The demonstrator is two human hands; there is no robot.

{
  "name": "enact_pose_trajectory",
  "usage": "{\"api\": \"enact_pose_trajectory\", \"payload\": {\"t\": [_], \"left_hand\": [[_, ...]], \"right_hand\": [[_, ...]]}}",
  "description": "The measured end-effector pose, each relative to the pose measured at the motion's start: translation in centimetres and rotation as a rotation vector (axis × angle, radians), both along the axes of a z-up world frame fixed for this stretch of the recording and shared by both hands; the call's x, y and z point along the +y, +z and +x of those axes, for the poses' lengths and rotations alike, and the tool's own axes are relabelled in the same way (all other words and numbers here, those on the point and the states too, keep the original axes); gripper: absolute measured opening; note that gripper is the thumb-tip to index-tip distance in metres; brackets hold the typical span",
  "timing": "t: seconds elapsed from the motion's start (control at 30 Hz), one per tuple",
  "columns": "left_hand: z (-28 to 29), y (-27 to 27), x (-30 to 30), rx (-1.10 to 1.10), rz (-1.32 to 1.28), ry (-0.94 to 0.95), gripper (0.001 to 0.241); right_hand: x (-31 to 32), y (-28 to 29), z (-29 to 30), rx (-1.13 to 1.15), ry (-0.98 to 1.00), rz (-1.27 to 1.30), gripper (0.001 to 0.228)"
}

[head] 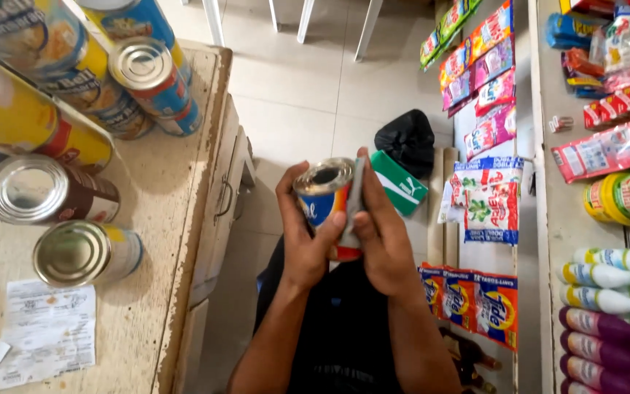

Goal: Wiping dust or grime off canned goods with a cloth and organizing them on a shelf.

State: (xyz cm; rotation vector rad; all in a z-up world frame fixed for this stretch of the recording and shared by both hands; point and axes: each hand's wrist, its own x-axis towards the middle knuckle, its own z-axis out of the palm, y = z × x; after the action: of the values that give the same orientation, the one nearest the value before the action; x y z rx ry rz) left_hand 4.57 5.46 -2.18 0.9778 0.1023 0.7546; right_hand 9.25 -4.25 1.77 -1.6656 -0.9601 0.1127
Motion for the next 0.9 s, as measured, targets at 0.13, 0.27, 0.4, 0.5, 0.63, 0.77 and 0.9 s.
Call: {"api": "enact_pose_trajectory", "payload": {"t": [0.13, 0.27, 0.4, 0.5, 0.63, 0.77, 0.9], "left_hand": [[-1.0, -0.2, 0.1, -0.064, -0.086, -0.119, 0.098], [-1.9, -0.5, -1.2, -0.094, -0.121, -0.114, 0.101], [-2.9, -0.8, -2.3, -0.089, -0.078, -0.015, 0.102], [-3.9, -1.1, -3.2, -0.079, -0.101, -0.028, 0.102], [-5.5, -1.5, -4.1, -0.09, -0.113, -0.174, 0.116], [-8.0, -1.4, -4.5, -0.081, -0.041, -0.257, 0.125], [-10.2, -1.7, -6.2, -0.091, 0.044, -0.279, 0.134]], "right_hand": [[-0.1, 0.2, 0.4, 0.266, 0.029, 0.097, 0.061], [-1.8, -0.6, -1.7, 0.342, -0.012, 0.143, 0.055], [-3.7, 0.4, -4.5, 0.347, -0.032, 0.101, 0.056], [-4.5, 1.6, -6.0, 0.287, 0.006, 0.086, 0.054], [-7.1, 0.2, -7.1, 0.296, -0.007, 0.057, 0.054], [-8.8, 0.3, -7.9, 0.341, -0.013, 0.082, 0.058], [-9.8, 0.7, -9.0, 0.264, 0.043, 0.043, 0.059]]}}
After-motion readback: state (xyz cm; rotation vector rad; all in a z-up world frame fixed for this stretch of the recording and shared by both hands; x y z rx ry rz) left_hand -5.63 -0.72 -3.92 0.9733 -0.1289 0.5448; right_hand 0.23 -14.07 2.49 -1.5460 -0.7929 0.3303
